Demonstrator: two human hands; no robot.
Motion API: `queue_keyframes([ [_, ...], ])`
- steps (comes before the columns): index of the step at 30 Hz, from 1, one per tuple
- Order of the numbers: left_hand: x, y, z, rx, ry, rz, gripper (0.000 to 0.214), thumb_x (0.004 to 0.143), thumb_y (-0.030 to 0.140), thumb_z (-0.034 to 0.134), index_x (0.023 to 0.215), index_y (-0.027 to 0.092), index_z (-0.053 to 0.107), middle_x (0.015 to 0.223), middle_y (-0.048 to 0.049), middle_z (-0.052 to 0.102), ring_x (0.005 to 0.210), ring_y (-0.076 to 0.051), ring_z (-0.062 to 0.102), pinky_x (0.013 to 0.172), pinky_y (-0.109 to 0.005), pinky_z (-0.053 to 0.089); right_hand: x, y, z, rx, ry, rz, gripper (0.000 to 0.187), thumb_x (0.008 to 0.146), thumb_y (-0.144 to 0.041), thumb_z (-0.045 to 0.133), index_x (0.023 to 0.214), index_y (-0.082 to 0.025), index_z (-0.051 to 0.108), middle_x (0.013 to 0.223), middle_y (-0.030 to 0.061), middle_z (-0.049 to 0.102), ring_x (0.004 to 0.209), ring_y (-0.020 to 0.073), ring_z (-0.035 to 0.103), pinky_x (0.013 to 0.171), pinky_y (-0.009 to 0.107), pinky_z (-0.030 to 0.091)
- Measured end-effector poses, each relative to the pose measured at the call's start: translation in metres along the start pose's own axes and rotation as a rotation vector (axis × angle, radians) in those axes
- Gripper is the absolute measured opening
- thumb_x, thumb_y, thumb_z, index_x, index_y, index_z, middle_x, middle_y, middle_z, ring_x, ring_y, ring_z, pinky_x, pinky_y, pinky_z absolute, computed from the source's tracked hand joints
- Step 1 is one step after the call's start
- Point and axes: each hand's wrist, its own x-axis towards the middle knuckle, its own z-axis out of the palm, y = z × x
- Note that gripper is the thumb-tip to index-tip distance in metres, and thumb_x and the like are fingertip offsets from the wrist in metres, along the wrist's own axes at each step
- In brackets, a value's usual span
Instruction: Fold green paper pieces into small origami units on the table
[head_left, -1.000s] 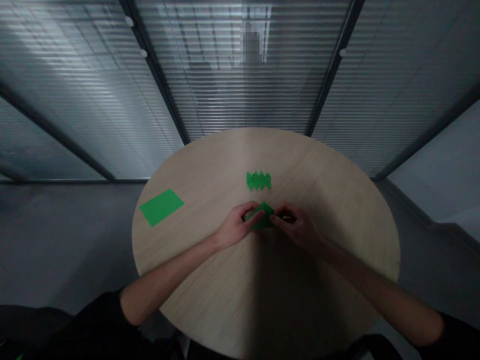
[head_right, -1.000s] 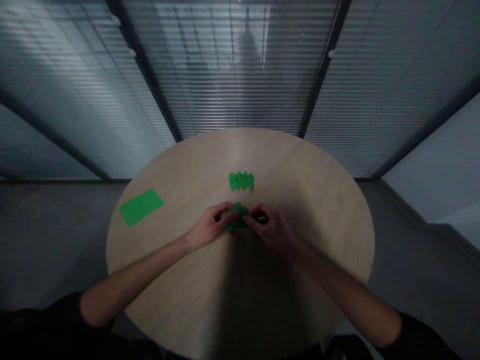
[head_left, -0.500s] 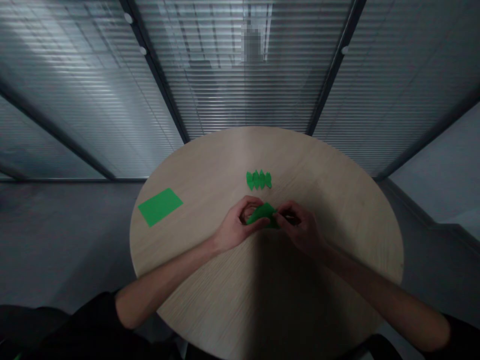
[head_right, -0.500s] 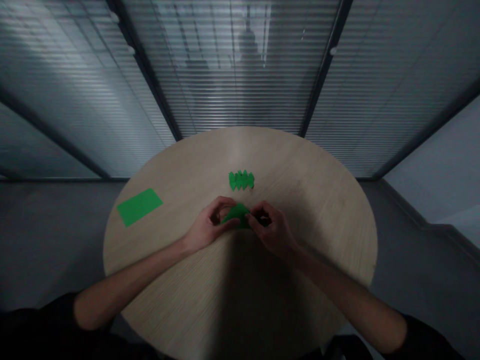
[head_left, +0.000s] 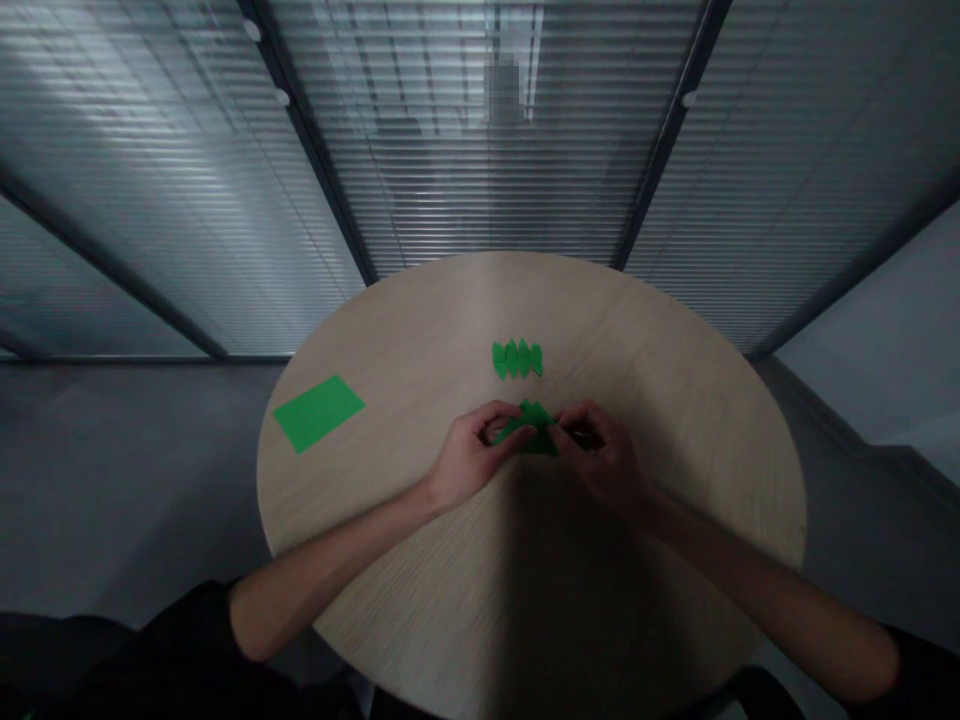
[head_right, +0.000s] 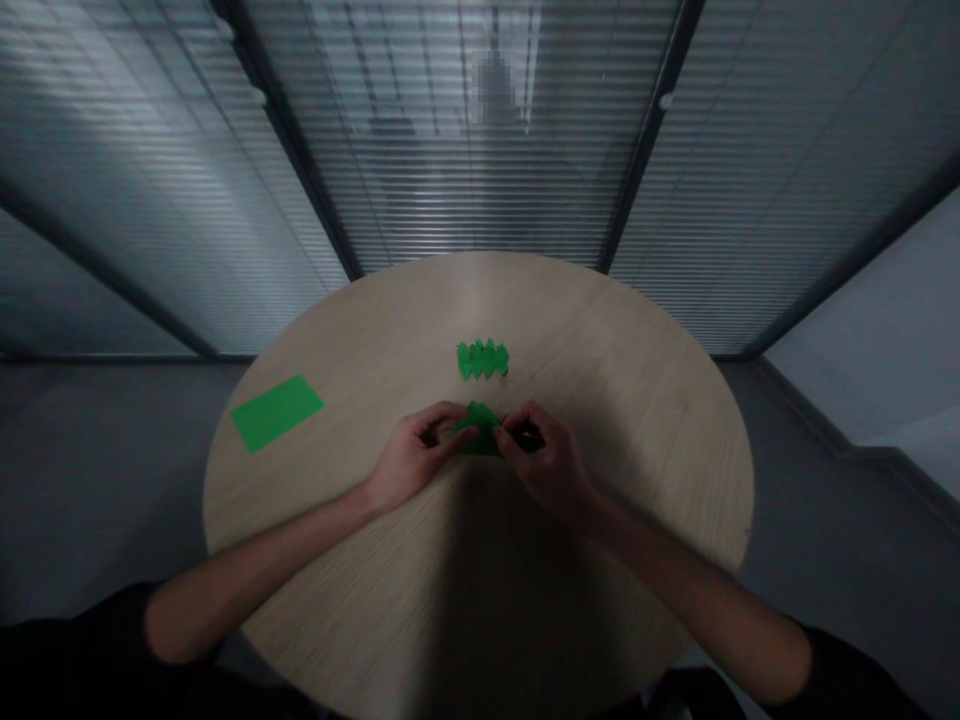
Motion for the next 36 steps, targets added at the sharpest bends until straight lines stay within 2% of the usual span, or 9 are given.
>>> queue_keyframes([
  [5, -0.001, -0.002, 0.001, 0.039, -0.012, -0.018, 0.019, 0.087, 0.033, 0.071, 0.087, 0.014, 0.069, 0.069, 0.0009, 0.06, 0.061, -0.011, 0.052, 0.056, -0.022, 0.041, -0.001, -0.003, 0.001, 0.042, -0.064, 0.045, 0.019, 0.089, -0.04, 0.068, 0.086, -0.022, 0.064, 0.076, 0.0013, 0.068, 0.067, 0.0158, 0.065, 0.062, 0.028, 0.054],
  [10, -0.004, -0.006, 0.003, -0.009, -0.054, -0.017, 0.02, 0.088, 0.032, 0.071, 0.091, 0.014, 0.065, 0.068, 0.0033, 0.055, 0.06, -0.009, 0.05, 0.056, -0.021, 0.039, 0.001, -0.004, 0.002, 0.103, -0.085, 0.128, 0.024, 0.087, -0.045, 0.069, 0.082, -0.022, 0.067, 0.073, 0.0011, 0.067, 0.065, 0.0159, 0.064, 0.059, 0.027, 0.053],
  [16, -0.003, -0.002, 0.009, -0.199, -0.037, -0.037, 0.025, 0.084, 0.032, 0.077, 0.091, 0.015, 0.059, 0.082, -0.0022, 0.067, 0.073, -0.012, 0.063, 0.066, -0.023, 0.05, 0.001, -0.005, 0.002, 0.144, -0.084, 0.155, 0.023, 0.084, -0.043, 0.072, 0.08, -0.021, 0.064, 0.071, -0.0002, 0.063, 0.062, 0.0134, 0.06, 0.056, 0.025, 0.05],
  [21, -0.002, -0.001, 0.01, -0.291, -0.025, -0.055, 0.028, 0.081, 0.032, 0.08, 0.086, 0.015, 0.058, 0.078, -0.0013, 0.068, 0.069, -0.011, 0.065, 0.063, -0.022, 0.051, 0.001, -0.007, 0.002, 0.132, -0.087, 0.161, 0.024, 0.084, -0.044, 0.071, 0.08, -0.021, 0.063, 0.07, -0.0004, 0.062, 0.061, 0.0133, 0.058, 0.053, 0.024, 0.049],
  [25, -0.002, 0.001, 0.01, -0.321, -0.019, -0.089, 0.036, 0.08, 0.03, 0.081, 0.106, 0.016, 0.06, 0.076, -0.0002, 0.071, 0.066, -0.013, 0.067, 0.062, -0.024, 0.054, 0.001, -0.008, 0.001, 0.144, -0.081, 0.156, 0.024, 0.084, -0.043, 0.071, 0.082, -0.021, 0.062, 0.071, -0.0004, 0.062, 0.061, 0.0131, 0.059, 0.054, 0.024, 0.049],
  [27, -0.002, 0.002, 0.01, -0.326, -0.026, -0.115, 0.038, 0.08, 0.032, 0.081, 0.11, 0.016, 0.063, 0.078, -0.0016, 0.073, 0.067, -0.015, 0.069, 0.064, -0.026, 0.056, 0.002, -0.008, 0.001, 0.165, -0.082, 0.167, 0.023, 0.084, -0.043, 0.071, 0.088, -0.022, 0.064, 0.074, 0.0, 0.064, 0.064, 0.014, 0.061, 0.056, 0.024, 0.051],
  [29, -0.003, 0.002, 0.01, -0.325, -0.031, -0.129, 0.034, 0.078, 0.035, 0.082, 0.103, 0.015, 0.068, 0.083, -0.0043, 0.075, 0.071, -0.016, 0.071, 0.066, -0.027, 0.057, 0.003, -0.007, 0.0, 0.183, -0.105, 0.183, 0.023, 0.084, -0.042, 0.071, 0.094, -0.022, 0.066, 0.076, 0.0008, 0.067, 0.067, 0.0151, 0.064, 0.059, 0.026, 0.053],
  [31, -0.003, 0.001, 0.011, -0.308, -0.038, -0.135, 0.032, 0.077, 0.037, 0.082, 0.096, 0.014, 0.07, 0.084, -0.0055, 0.075, 0.072, -0.017, 0.071, 0.066, -0.027, 0.056, 0.003, -0.007, -0.001, 0.186, -0.134, 0.198, 0.022, 0.084, -0.043, 0.071, 0.091, -0.021, 0.069, 0.076, 0.0014, 0.068, 0.068, 0.0155, 0.064, 0.06, 0.026, 0.053],
  [36, -0.002, 0.003, 0.01, -0.226, -0.029, -0.139, 0.027, 0.079, 0.038, 0.08, 0.088, 0.013, 0.072, 0.059, 0.003, 0.06, 0.052, -0.009, 0.054, 0.05, -0.021, 0.042, 0.003, -0.007, -0.001, 0.177, -0.124, 0.22, 0.022, 0.083, -0.042, 0.071, 0.079, -0.021, 0.069, 0.069, 0.0002, 0.064, 0.062, 0.014, 0.06, 0.056, 0.025, 0.048],
])
